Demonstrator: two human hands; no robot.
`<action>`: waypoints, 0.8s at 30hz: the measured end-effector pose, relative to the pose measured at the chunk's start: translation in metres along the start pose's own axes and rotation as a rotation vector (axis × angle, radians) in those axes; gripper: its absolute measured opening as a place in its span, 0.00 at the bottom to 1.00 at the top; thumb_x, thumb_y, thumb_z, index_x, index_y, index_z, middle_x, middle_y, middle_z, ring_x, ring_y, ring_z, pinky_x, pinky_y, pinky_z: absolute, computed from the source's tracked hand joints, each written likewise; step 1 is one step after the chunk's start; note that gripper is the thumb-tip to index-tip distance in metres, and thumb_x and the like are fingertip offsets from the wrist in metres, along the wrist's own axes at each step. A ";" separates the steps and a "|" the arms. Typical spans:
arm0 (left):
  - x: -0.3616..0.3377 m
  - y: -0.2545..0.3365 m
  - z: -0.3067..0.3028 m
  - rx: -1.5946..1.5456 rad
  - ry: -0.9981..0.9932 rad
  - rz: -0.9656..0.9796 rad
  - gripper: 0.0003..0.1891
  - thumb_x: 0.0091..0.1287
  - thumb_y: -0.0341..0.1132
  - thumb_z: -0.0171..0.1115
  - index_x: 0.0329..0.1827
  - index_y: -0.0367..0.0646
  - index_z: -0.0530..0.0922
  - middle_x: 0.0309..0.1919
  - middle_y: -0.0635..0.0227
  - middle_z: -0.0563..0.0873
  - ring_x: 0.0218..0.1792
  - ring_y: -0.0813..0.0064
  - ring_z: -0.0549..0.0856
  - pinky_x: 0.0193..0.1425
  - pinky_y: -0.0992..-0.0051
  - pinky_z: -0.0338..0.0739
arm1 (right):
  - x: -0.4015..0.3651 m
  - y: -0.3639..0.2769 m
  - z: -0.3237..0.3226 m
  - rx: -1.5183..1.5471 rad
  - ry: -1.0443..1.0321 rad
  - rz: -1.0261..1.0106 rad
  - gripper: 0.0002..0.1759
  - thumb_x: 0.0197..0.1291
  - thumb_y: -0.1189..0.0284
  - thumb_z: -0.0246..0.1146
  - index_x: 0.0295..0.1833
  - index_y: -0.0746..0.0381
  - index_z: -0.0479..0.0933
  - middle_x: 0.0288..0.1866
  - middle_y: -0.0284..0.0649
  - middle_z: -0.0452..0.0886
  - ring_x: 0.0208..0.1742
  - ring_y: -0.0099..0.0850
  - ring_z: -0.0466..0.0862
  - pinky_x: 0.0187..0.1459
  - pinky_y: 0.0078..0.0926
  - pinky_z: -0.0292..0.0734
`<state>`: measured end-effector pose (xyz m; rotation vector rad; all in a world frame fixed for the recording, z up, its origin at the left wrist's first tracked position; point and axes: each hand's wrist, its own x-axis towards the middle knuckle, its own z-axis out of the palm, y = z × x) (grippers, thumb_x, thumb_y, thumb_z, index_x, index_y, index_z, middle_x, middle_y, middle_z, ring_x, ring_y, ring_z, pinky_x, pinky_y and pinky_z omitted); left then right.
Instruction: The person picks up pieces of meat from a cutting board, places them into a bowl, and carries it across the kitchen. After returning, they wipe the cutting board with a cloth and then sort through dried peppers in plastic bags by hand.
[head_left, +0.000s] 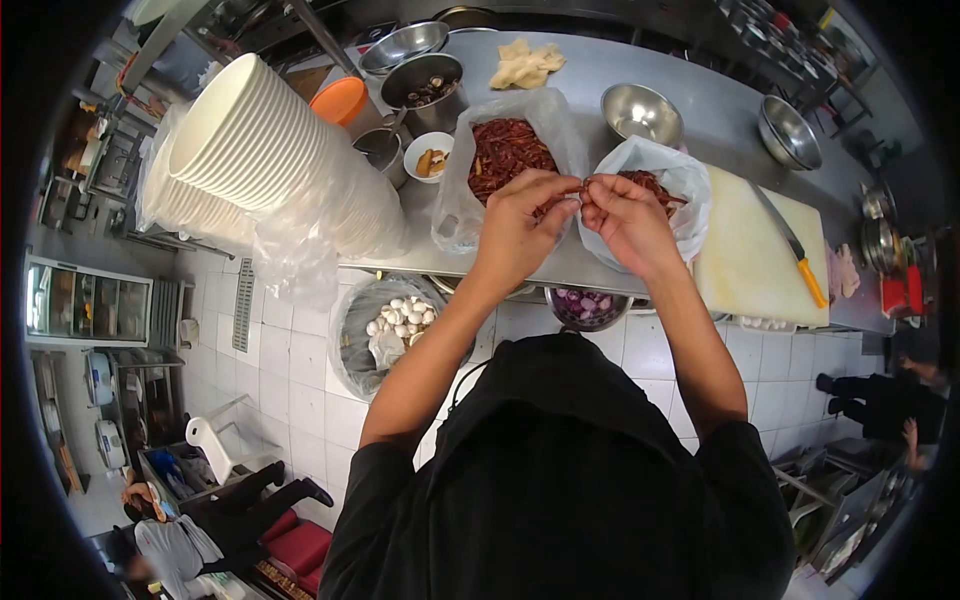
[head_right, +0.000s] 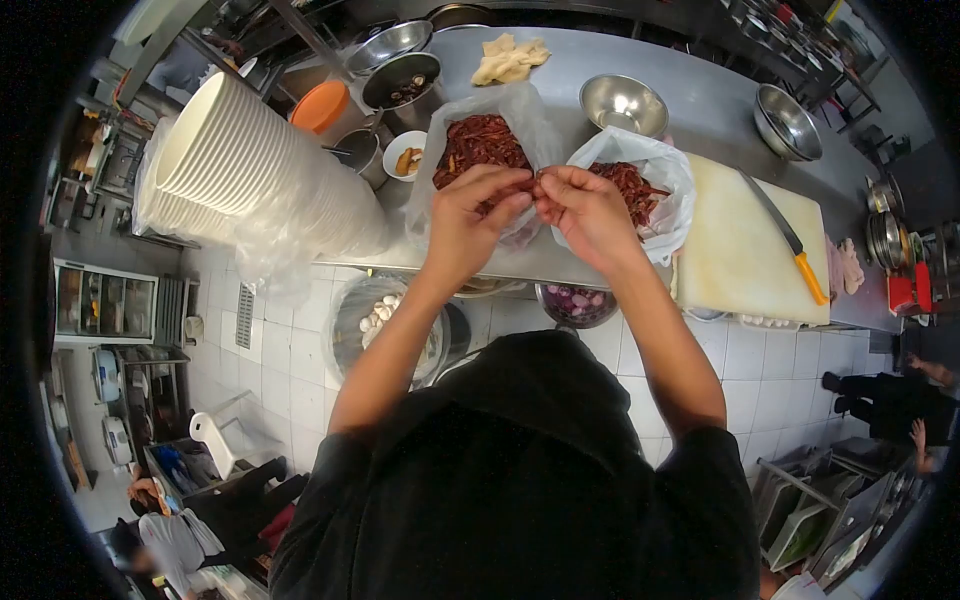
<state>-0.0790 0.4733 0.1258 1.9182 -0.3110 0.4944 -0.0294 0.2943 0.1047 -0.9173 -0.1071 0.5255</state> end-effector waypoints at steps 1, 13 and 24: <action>0.000 0.001 0.000 0.014 -0.005 0.002 0.12 0.60 0.23 0.70 0.48 0.35 0.86 0.42 0.62 0.88 0.43 0.71 0.87 0.46 0.75 0.80 | -0.001 0.000 0.002 -0.008 -0.007 0.003 0.09 0.69 0.73 0.63 0.49 0.68 0.80 0.37 0.34 0.82 0.35 0.22 0.80 0.43 0.22 0.76; -0.008 0.006 0.003 0.121 0.094 0.220 0.07 0.62 0.22 0.67 0.42 0.35 0.85 0.34 0.59 0.87 0.31 0.64 0.86 0.37 0.70 0.80 | -0.016 -0.007 0.021 -0.777 0.060 -0.296 0.06 0.69 0.76 0.62 0.45 0.67 0.80 0.31 0.30 0.79 0.30 0.17 0.76 0.33 0.18 0.71; 0.003 -0.037 -0.003 -0.104 -0.050 -0.278 0.10 0.63 0.25 0.68 0.47 0.37 0.86 0.41 0.60 0.88 0.40 0.71 0.87 0.44 0.77 0.80 | -0.002 -0.004 0.007 -0.263 0.004 -0.158 0.05 0.68 0.77 0.61 0.44 0.67 0.81 0.31 0.32 0.80 0.31 0.21 0.76 0.37 0.19 0.71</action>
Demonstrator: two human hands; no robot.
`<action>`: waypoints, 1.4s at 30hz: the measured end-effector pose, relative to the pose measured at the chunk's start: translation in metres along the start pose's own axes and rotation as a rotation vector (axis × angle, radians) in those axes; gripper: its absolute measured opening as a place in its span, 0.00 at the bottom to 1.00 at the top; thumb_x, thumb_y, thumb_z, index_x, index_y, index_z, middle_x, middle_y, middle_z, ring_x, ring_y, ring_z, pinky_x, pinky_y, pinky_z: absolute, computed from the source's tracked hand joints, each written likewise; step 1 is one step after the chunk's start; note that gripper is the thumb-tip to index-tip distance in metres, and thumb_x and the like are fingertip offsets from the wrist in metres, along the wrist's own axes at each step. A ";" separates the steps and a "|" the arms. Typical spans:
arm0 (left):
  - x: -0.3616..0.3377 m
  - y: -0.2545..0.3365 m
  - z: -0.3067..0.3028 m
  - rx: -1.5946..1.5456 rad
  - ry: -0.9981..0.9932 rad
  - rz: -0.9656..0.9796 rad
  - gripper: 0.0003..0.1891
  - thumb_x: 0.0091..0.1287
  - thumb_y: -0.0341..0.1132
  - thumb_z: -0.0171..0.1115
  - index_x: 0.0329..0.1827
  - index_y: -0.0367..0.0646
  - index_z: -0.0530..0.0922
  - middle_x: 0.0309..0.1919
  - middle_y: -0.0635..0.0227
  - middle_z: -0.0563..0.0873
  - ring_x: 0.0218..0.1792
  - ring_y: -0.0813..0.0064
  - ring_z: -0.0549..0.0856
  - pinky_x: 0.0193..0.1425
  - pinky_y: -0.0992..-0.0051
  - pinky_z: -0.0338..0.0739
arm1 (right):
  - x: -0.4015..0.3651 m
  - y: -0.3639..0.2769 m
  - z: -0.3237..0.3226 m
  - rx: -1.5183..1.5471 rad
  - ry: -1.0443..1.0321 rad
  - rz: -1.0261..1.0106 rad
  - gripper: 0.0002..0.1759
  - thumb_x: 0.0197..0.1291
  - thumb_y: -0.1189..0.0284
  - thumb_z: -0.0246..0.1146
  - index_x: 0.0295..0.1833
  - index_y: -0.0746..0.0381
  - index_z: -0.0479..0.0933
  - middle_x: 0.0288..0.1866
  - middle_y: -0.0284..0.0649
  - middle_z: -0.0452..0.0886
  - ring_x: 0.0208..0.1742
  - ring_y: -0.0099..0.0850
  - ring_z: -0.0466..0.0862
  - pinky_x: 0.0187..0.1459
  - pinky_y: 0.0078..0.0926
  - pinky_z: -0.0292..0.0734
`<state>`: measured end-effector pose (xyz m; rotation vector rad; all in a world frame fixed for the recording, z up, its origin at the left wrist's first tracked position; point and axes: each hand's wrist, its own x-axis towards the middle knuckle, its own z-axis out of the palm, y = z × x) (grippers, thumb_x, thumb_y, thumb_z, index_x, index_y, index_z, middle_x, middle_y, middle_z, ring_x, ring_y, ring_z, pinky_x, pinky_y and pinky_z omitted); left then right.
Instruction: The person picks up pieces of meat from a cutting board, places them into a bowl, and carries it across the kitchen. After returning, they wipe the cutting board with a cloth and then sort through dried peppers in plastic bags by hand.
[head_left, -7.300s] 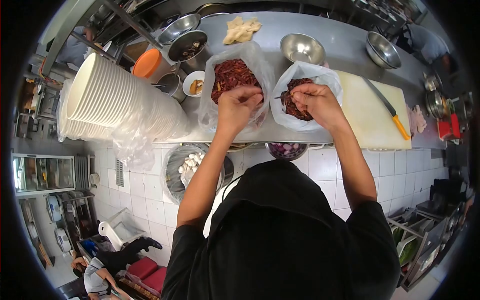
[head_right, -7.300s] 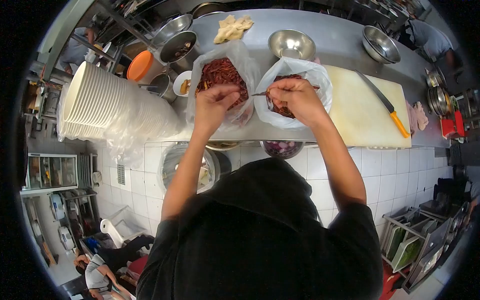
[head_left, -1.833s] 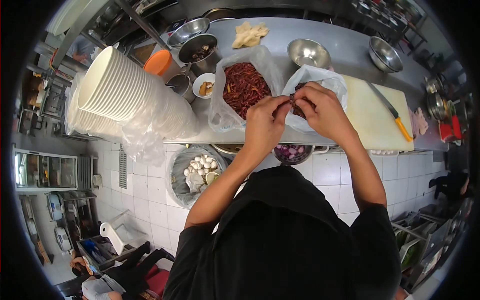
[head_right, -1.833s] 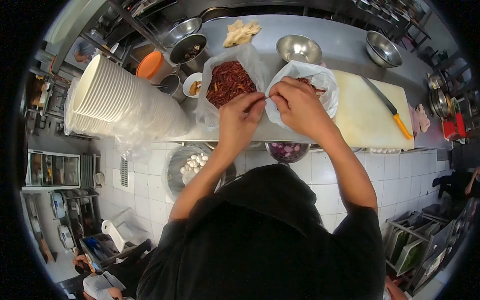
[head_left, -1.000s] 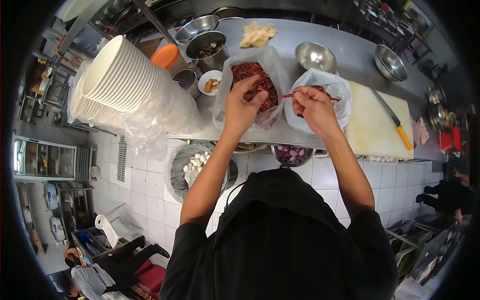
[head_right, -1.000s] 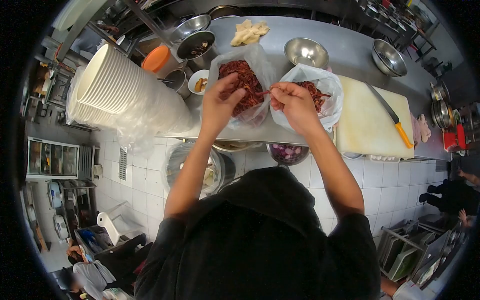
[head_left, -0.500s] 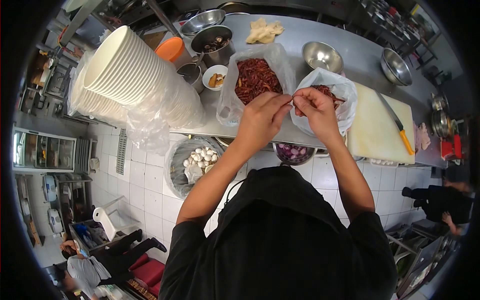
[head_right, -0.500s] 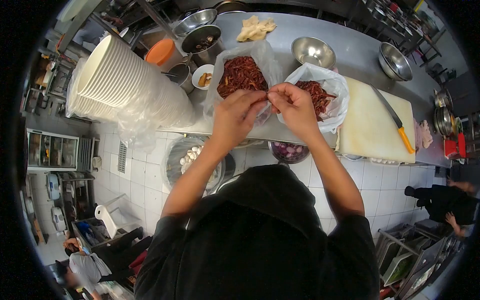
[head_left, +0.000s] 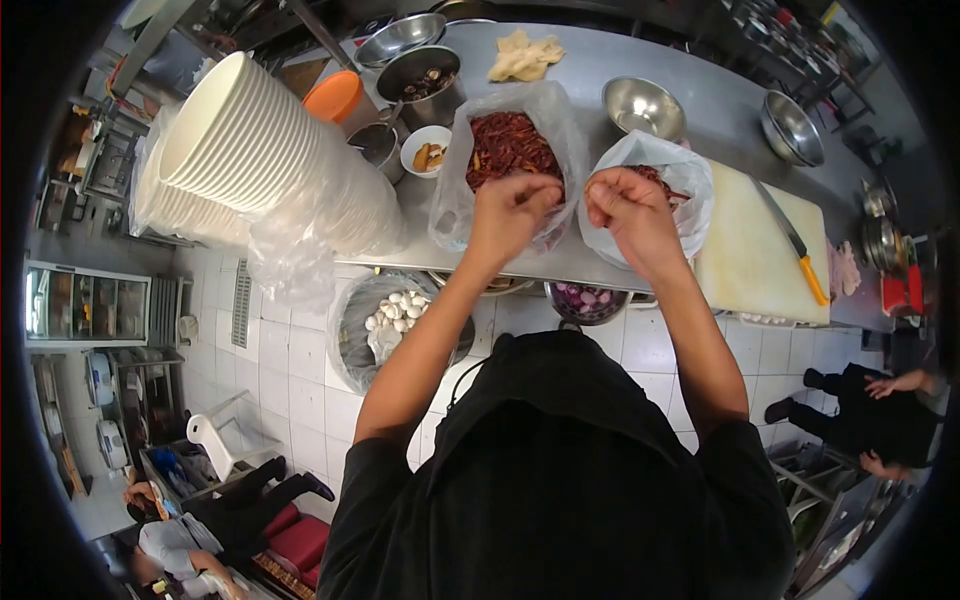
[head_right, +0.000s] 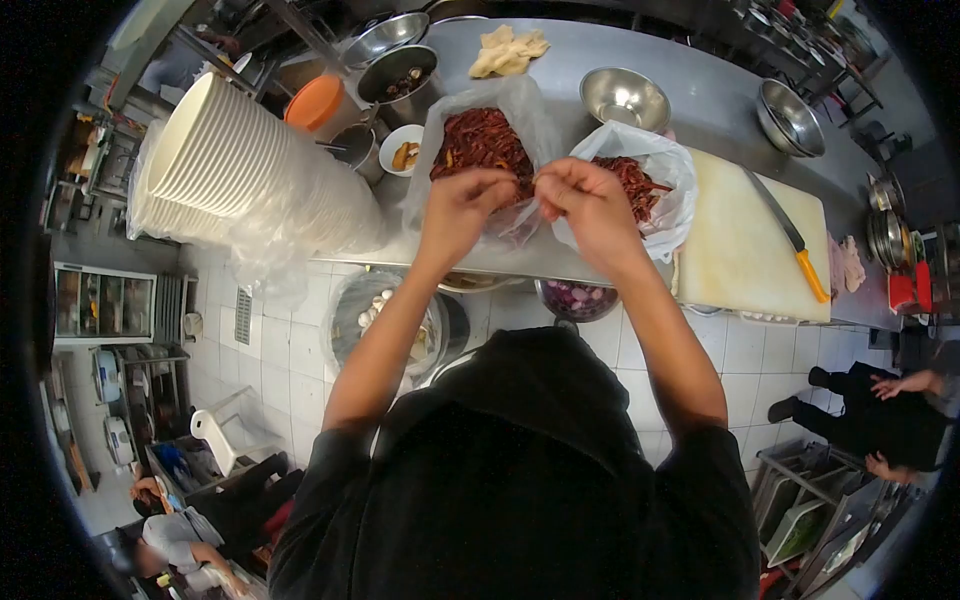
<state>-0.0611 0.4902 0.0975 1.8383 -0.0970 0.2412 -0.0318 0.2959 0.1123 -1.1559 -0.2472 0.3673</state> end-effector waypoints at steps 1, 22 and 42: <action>0.011 -0.012 -0.003 0.221 0.072 0.156 0.10 0.64 0.26 0.68 0.48 0.38 0.86 0.44 0.60 0.89 0.44 0.71 0.87 0.48 0.75 0.80 | 0.001 0.002 0.001 -0.030 0.063 -0.035 0.05 0.68 0.76 0.62 0.44 0.67 0.81 0.31 0.32 0.80 0.31 0.21 0.77 0.37 0.19 0.71; -0.088 0.048 -0.118 0.260 0.604 0.065 0.14 0.65 0.25 0.68 0.53 0.36 0.84 0.46 0.64 0.88 0.45 0.76 0.84 0.51 0.76 0.78 | -0.021 0.076 0.094 -0.964 -0.450 -0.118 0.15 0.56 0.77 0.66 0.51 0.64 0.84 0.44 0.49 0.86 0.47 0.45 0.86 0.50 0.38 0.79; -0.132 0.010 -0.071 0.179 0.336 -0.156 0.12 0.63 0.25 0.69 0.49 0.36 0.85 0.41 0.61 0.88 0.40 0.73 0.86 0.50 0.75 0.78 | 0.066 0.086 -0.107 -1.714 0.108 -0.221 0.08 0.53 0.73 0.66 0.39 0.63 0.86 0.46 0.53 0.82 0.51 0.50 0.82 0.55 0.45 0.78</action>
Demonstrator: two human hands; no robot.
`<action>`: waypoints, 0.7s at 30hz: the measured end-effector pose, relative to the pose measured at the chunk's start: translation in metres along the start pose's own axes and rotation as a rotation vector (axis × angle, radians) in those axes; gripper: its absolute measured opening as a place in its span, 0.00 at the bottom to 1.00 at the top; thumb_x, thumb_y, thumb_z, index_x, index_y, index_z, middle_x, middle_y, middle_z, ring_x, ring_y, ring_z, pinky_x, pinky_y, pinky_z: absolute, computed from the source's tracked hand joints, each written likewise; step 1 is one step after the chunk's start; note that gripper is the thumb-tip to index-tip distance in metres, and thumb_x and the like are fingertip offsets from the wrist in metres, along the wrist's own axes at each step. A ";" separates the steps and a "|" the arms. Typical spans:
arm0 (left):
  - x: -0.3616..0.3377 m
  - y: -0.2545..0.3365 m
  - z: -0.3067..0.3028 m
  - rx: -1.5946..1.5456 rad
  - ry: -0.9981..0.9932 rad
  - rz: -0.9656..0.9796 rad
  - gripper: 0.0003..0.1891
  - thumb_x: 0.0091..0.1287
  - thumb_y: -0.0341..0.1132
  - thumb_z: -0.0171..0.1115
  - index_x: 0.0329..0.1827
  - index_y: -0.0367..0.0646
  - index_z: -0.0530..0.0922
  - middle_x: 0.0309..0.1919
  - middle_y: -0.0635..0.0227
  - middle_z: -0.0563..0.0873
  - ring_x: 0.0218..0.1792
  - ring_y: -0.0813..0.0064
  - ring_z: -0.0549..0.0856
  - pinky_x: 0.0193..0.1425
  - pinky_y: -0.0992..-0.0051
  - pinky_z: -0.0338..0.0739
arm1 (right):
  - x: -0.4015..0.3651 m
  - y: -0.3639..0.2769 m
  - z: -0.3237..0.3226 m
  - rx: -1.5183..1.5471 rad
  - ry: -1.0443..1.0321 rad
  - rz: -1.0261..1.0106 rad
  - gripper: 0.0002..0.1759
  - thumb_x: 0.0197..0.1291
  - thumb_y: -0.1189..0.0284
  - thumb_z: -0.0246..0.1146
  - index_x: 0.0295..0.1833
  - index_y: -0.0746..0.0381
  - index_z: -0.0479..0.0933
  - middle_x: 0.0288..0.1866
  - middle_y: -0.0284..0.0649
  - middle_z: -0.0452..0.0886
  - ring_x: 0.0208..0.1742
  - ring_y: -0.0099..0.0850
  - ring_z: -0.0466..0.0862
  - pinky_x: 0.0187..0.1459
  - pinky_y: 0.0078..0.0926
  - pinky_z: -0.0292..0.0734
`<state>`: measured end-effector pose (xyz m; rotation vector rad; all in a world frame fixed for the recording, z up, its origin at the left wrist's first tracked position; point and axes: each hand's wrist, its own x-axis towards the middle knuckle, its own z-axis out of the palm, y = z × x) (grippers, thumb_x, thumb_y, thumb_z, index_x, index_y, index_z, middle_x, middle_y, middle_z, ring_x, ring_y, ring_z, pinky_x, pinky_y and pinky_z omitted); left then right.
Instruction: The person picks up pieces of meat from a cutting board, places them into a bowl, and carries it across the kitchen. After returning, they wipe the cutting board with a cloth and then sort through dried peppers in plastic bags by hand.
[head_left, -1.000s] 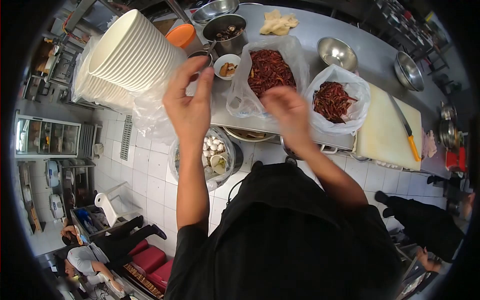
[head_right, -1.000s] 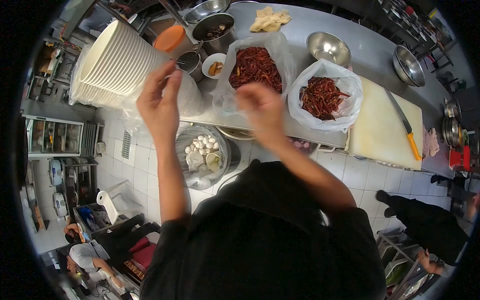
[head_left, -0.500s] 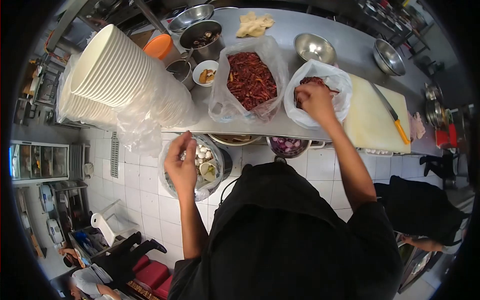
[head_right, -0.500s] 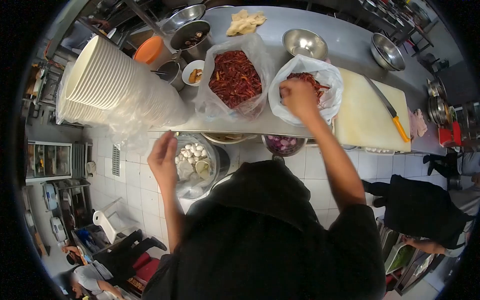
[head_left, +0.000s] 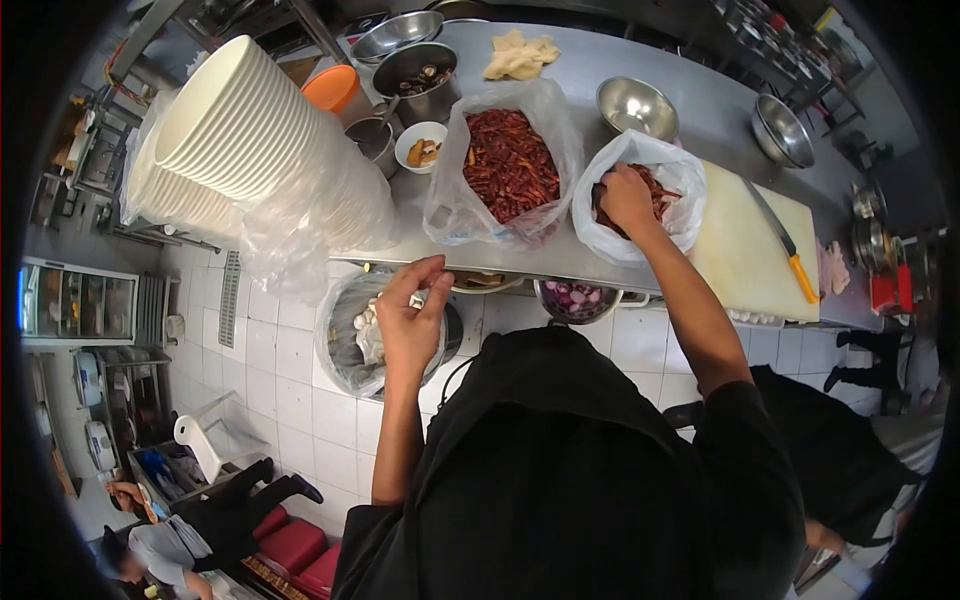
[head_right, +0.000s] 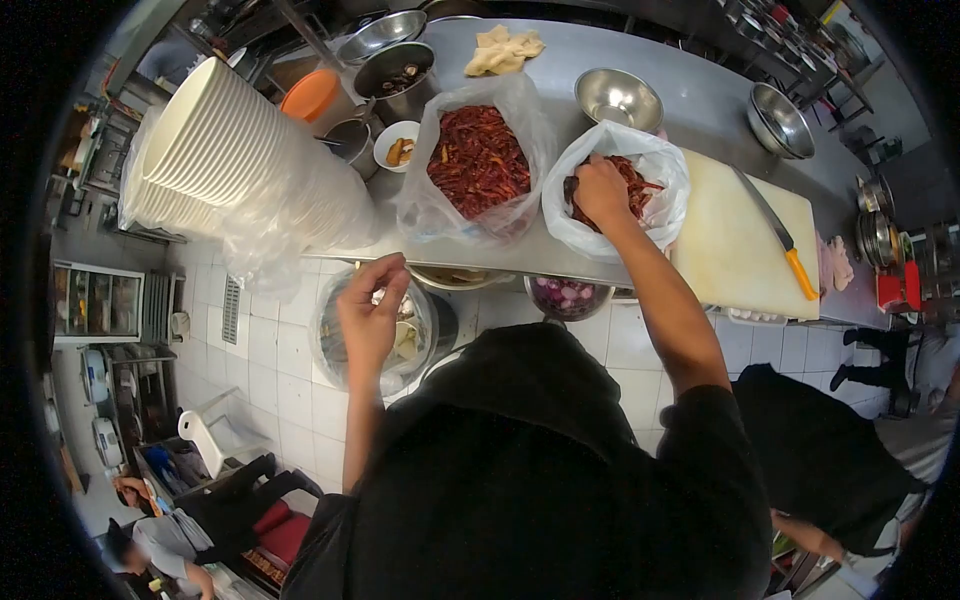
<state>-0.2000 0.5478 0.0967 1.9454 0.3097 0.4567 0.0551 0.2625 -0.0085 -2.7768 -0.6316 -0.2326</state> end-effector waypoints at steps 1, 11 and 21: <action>-0.001 0.000 0.000 -0.001 0.005 -0.008 0.11 0.63 0.25 0.69 0.49 0.36 0.85 0.41 0.60 0.88 0.40 0.73 0.86 0.50 0.75 0.78 | 0.000 0.004 0.000 0.011 0.013 -0.012 0.08 0.53 0.74 0.66 0.38 0.63 0.86 0.45 0.53 0.82 0.50 0.51 0.82 0.55 0.45 0.78; 0.014 0.034 0.058 -0.009 -0.102 0.298 0.16 0.58 0.27 0.74 0.50 0.38 0.85 0.49 0.57 0.86 0.48 0.60 0.86 0.54 0.68 0.80 | -0.036 -0.033 -0.098 1.371 -0.075 0.497 0.06 0.64 0.76 0.66 0.42 0.69 0.82 0.38 0.44 0.87 0.31 0.26 0.82 0.35 0.23 0.76; 0.037 0.049 0.103 -0.248 -0.238 0.213 0.12 0.64 0.25 0.69 0.50 0.35 0.85 0.42 0.59 0.88 0.42 0.73 0.87 0.47 0.75 0.80 | -0.066 -0.101 -0.123 1.817 -0.256 0.359 0.07 0.65 0.78 0.64 0.46 0.68 0.81 0.37 0.42 0.86 0.31 0.23 0.81 0.36 0.22 0.75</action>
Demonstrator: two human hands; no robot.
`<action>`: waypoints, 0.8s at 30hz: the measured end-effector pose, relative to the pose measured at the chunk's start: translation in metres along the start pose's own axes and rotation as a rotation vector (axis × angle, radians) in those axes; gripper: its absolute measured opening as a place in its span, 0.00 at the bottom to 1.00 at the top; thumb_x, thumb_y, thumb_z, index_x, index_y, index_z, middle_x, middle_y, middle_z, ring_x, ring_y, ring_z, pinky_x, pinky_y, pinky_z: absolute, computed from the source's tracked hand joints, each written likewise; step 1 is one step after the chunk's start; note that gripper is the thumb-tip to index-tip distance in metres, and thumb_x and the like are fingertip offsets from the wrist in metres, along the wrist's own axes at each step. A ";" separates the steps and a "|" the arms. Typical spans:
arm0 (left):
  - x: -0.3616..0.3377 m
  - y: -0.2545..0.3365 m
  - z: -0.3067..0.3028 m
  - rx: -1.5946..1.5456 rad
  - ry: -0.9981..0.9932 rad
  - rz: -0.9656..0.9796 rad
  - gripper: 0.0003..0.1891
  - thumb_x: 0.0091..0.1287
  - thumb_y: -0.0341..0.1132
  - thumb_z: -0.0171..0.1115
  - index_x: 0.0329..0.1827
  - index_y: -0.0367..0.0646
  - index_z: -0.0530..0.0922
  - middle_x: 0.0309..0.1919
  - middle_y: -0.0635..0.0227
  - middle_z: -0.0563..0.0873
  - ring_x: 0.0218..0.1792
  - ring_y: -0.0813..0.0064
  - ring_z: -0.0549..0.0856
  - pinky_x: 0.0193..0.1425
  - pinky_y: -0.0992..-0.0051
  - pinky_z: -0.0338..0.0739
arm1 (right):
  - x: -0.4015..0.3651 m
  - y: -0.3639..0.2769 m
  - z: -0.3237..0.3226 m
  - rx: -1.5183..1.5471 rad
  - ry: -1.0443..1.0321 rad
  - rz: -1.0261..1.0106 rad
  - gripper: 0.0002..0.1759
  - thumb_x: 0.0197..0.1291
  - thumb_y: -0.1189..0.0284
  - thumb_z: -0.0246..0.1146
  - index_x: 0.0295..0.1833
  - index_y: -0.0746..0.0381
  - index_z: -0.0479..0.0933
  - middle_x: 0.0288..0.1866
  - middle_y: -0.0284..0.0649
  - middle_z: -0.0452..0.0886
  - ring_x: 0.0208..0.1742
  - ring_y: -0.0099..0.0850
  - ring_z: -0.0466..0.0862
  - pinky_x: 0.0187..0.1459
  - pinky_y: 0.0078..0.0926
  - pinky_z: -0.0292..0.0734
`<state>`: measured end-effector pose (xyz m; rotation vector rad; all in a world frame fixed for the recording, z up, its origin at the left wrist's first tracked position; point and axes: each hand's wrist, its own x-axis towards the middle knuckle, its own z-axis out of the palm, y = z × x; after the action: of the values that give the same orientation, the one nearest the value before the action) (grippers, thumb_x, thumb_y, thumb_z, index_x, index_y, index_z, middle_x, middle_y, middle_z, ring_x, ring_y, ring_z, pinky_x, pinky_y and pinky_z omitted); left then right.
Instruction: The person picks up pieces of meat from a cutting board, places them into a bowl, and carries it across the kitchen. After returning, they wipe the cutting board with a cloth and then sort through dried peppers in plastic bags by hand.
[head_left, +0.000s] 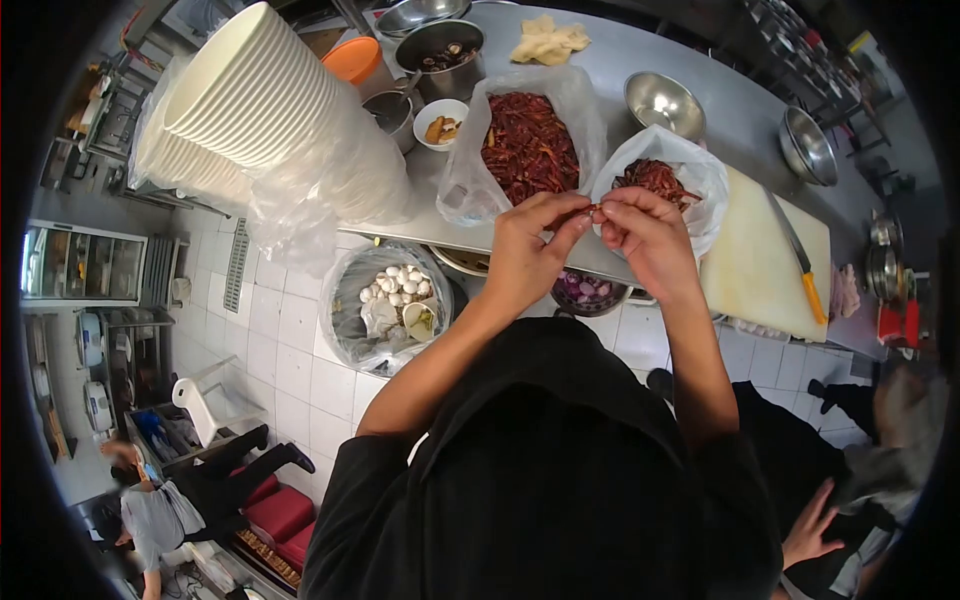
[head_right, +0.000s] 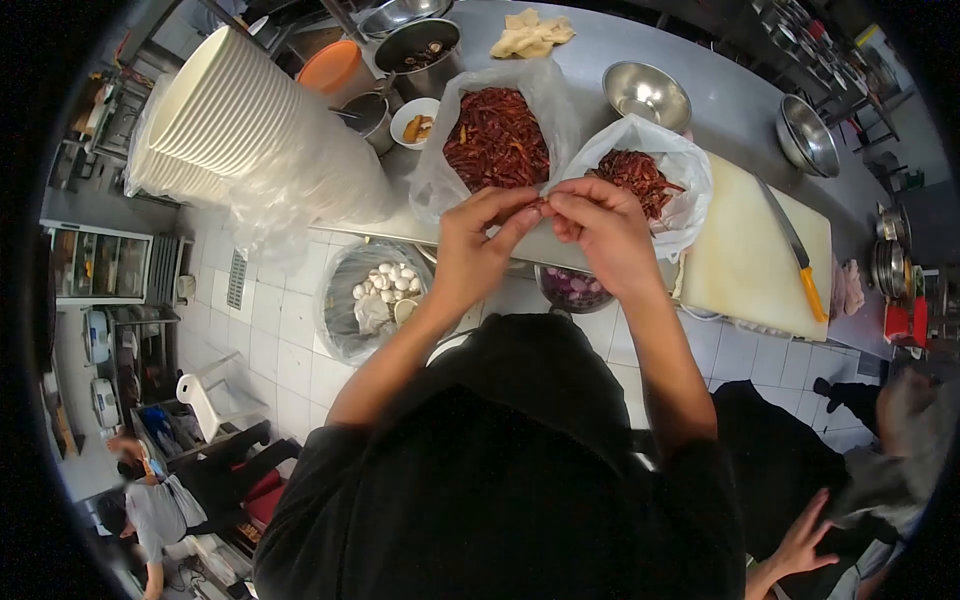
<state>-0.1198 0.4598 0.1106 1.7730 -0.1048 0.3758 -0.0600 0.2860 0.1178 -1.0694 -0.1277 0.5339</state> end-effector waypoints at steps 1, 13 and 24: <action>0.000 -0.001 -0.001 -0.002 0.002 -0.015 0.11 0.65 0.25 0.68 0.49 0.34 0.85 0.40 0.60 0.88 0.40 0.74 0.87 0.47 0.76 0.80 | 0.000 0.001 0.001 -0.104 -0.001 -0.011 0.07 0.65 0.79 0.63 0.47 0.68 0.81 0.37 0.41 0.86 0.31 0.22 0.80 0.36 0.22 0.74; -0.002 -0.002 -0.027 -0.387 -0.183 -0.385 0.06 0.69 0.26 0.65 0.44 0.33 0.85 0.34 0.68 0.88 0.35 0.79 0.84 0.42 0.78 0.79 | 0.012 0.010 -0.003 -0.127 -0.280 0.143 0.05 0.69 0.77 0.60 0.44 0.68 0.80 0.36 0.35 0.82 0.35 0.22 0.77 0.40 0.21 0.73; 0.083 -0.046 -0.040 0.406 0.121 0.180 0.11 0.64 0.32 0.71 0.48 0.39 0.87 0.46 0.63 0.89 0.41 0.75 0.86 0.46 0.76 0.80 | 0.016 0.027 -0.004 -0.086 0.236 -0.106 0.07 0.66 0.76 0.64 0.46 0.67 0.82 0.37 0.37 0.85 0.34 0.23 0.80 0.41 0.20 0.75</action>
<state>-0.0371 0.5198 0.1005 2.1412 -0.1076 0.6708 -0.0545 0.3002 0.0898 -1.1946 0.0006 0.3064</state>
